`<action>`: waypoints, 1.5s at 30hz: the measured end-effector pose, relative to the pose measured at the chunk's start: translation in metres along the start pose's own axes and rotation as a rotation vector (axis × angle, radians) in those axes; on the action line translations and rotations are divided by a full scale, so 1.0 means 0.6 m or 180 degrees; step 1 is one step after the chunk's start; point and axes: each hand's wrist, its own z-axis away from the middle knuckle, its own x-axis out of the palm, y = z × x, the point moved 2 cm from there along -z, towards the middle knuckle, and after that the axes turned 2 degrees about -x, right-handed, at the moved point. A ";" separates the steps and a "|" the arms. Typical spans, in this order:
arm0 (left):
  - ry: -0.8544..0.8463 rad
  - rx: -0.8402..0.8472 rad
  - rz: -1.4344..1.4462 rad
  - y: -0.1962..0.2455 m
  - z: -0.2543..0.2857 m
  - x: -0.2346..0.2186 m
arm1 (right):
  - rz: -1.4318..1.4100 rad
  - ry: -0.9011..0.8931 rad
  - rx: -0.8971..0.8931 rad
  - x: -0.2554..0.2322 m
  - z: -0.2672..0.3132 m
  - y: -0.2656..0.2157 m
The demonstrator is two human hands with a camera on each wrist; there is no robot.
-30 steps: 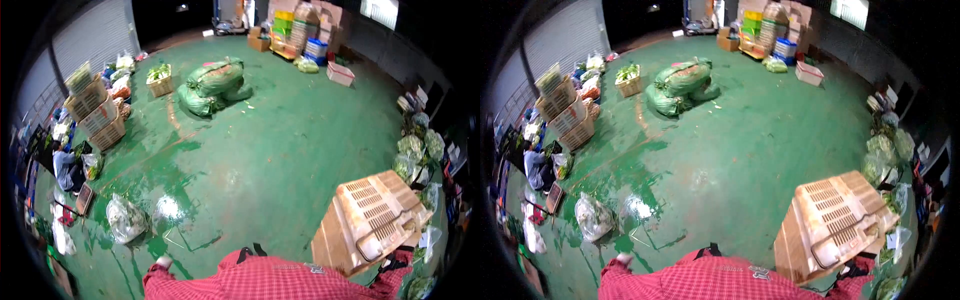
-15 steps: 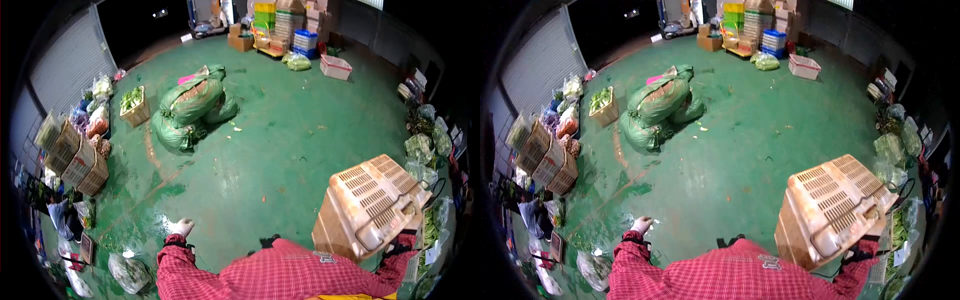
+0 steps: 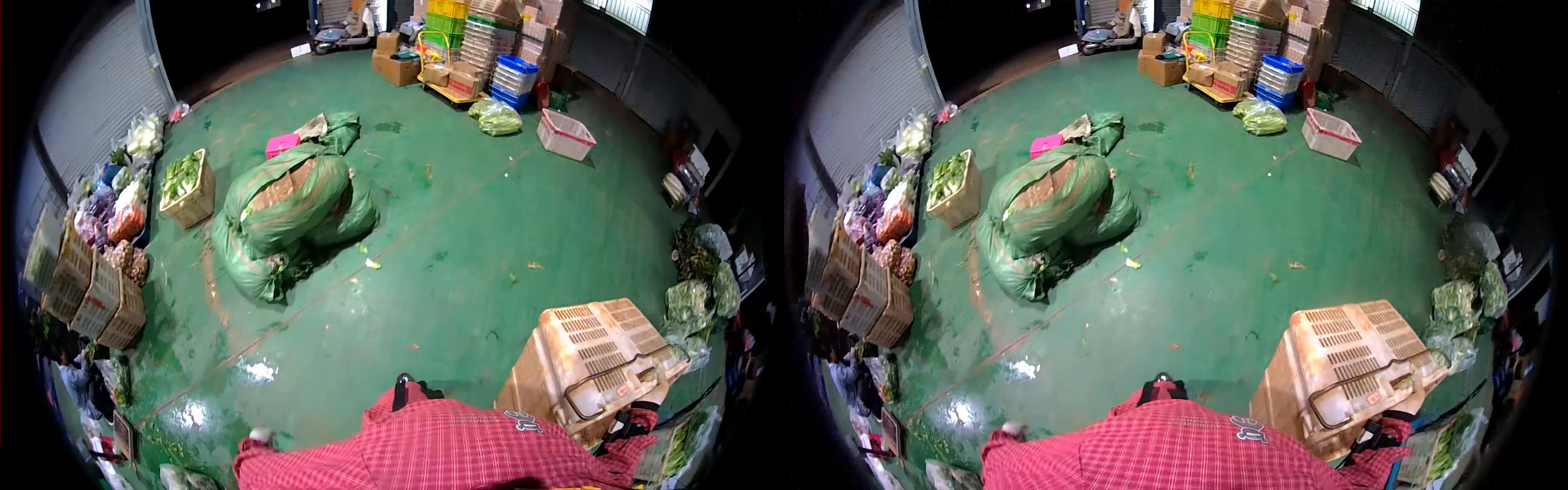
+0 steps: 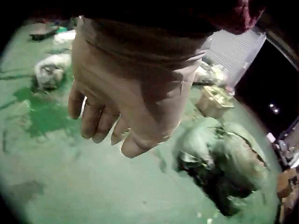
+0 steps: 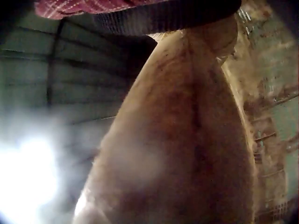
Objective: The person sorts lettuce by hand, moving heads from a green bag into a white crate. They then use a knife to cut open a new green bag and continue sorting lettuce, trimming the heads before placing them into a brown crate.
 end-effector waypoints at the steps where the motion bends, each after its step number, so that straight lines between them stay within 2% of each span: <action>1: 0.0072 0.0029 -0.0190 0.051 -0.066 -0.136 | -0.0011 0.0040 0.0007 0.047 -0.034 0.015; 2: 0.0014 0.0139 -0.0089 0.095 -0.121 -0.274 | -0.0019 0.0102 0.0035 0.098 -0.068 0.032; 3: 0.0556 -0.0071 0.0932 0.150 -0.145 -0.422 | -0.0225 0.0311 0.0117 0.140 -0.103 0.047; 4: 0.1098 -0.0313 0.1936 0.212 -0.162 -0.566 | 0.0082 0.0383 -0.0283 0.198 -0.109 0.066; 5: 0.1069 -0.0299 0.2137 0.279 -0.168 -0.712 | -0.0059 0.0403 -0.0105 0.205 -0.156 0.074; 6: 0.1542 0.0009 0.2181 0.312 -0.212 -0.803 | -0.0223 0.0403 0.0064 0.213 -0.196 0.088; 7: 0.1874 0.0521 0.2182 0.342 -0.273 -0.894 | -0.0141 0.0456 -0.0008 0.251 -0.220 0.097; 8: 0.1925 0.0696 0.2054 0.395 -0.292 -1.001 | -0.0065 0.0467 -0.0120 0.294 -0.246 0.110; 9: 0.2034 0.1027 0.2370 0.436 -0.340 -1.080 | -0.0116 0.0333 -0.0079 0.319 -0.294 0.129; 10: 0.2133 0.1343 0.2686 0.470 -0.388 -1.148 | -0.0156 0.0201 -0.0024 0.349 -0.348 0.141; 11: 0.2076 0.1408 0.2749 0.502 -0.428 -1.205 | -0.0098 0.0376 -0.0215 0.372 -0.411 0.156; 13: 0.1795 0.1392 0.3040 0.539 -0.515 -1.273 | 0.0121 0.0583 -0.0625 0.422 -0.520 0.185; 14: 0.1952 0.1242 0.2580 0.549 -0.546 -1.295 | 0.0215 0.0553 -0.0863 0.473 -0.585 0.203; 15: 0.1703 0.0930 0.2692 0.539 -0.602 -1.293 | 0.0135 0.0635 -0.0939 0.533 -0.626 0.237; 16: 0.1721 0.0765 0.2424 0.533 -0.621 -1.300 | 0.0056 0.0716 -0.1017 0.614 -0.653 0.274; 17: 0.1302 0.0294 0.2489 0.522 -0.643 -1.290 | 0.0413 0.0903 -0.1396 0.721 -0.649 0.303; 19: 0.0705 -0.0273 0.2355 0.483 -0.660 -1.260 | 0.1221 0.1009 -0.2294 0.798 -0.761 0.315; 21: 0.0298 -0.0807 0.2604 0.436 -0.665 -1.235 | 0.1076 0.0975 -0.2052 0.905 -0.834 0.353; 22: 0.0465 -0.0586 0.2639 0.378 -0.708 -1.174 | 0.1084 0.1008 -0.1884 0.965 -0.866 0.381; 23: 0.0627 -0.0361 0.2666 0.360 -0.705 -1.176 | 0.1152 0.0775 -0.1655 1.023 -0.899 0.406; 24: 0.0234 -0.1489 0.3408 0.340 -0.712 -1.172 | 0.1217 0.0558 -0.1432 1.077 -0.927 0.428; 26: 0.0201 -0.0806 0.2372 0.307 -0.774 -1.160 | 0.1045 0.0259 -0.1071 1.171 -0.995 0.486; 28: -0.0123 -0.0393 0.0295 0.307 -0.835 -1.203 | 0.0577 0.0079 -0.0763 1.253 -1.067 0.546; 29: 0.0129 -0.0356 0.0515 0.303 -0.893 -1.212 | 0.0591 0.0071 -0.0569 1.318 -1.098 0.579; 30: -0.0044 -0.0500 0.0681 0.320 -0.940 -1.267 | 0.0606 0.0062 -0.0374 1.386 -1.125 0.613; 31: 0.0178 -0.0274 0.1032 0.335 -0.988 -1.329 | 0.0654 0.0023 -0.0327 1.454 -1.155 0.645; 34: 0.0427 -0.1006 0.3249 0.432 -1.029 -1.679 | 0.0739 -0.0067 -0.0171 1.637 -1.242 0.749; 35: 0.0731 -0.1094 0.3026 0.447 -1.019 -1.802 | 0.0770 -0.0061 -0.0089 1.681 -1.260 0.785; 37: 0.1464 -0.0536 0.3118 0.436 -1.048 -1.964 | 0.0793 -0.0435 0.0739 1.823 -1.224 0.840; 38: 0.1875 -0.0311 0.3244 0.422 -1.062 -2.026 | 0.0783 -0.0621 0.0756 1.874 -1.250 0.868; 40: 0.2193 0.0100 0.4428 0.379 -1.109 -2.100 | 0.0772 -0.1020 0.0771 1.985 -1.309 0.921; 41: 0.2280 0.0042 0.4786 0.364 -1.120 -2.134 | 0.0973 -0.0959 0.0726 2.075 -1.280 0.951; 42: 0.2382 -0.0018 0.5140 0.351 -1.125 -2.158 | 0.0937 -0.1018 0.0861 2.139 -1.300 0.986; 43: 0.2461 -0.0183 0.5165 0.337 -1.135 -2.164 | 0.0889 -0.1079 0.1006 2.201 -1.323 1.026; 44: 0.2528 -0.0567 0.5069 0.317 -1.154 -2.149 | 0.0958 -0.1221 0.1111 2.259 -1.354 1.067; 45: 0.2563 -0.0960 0.4963 0.298 -1.182 -2.109 | 0.1030 -0.1367 0.1213 2.317 -1.385 1.109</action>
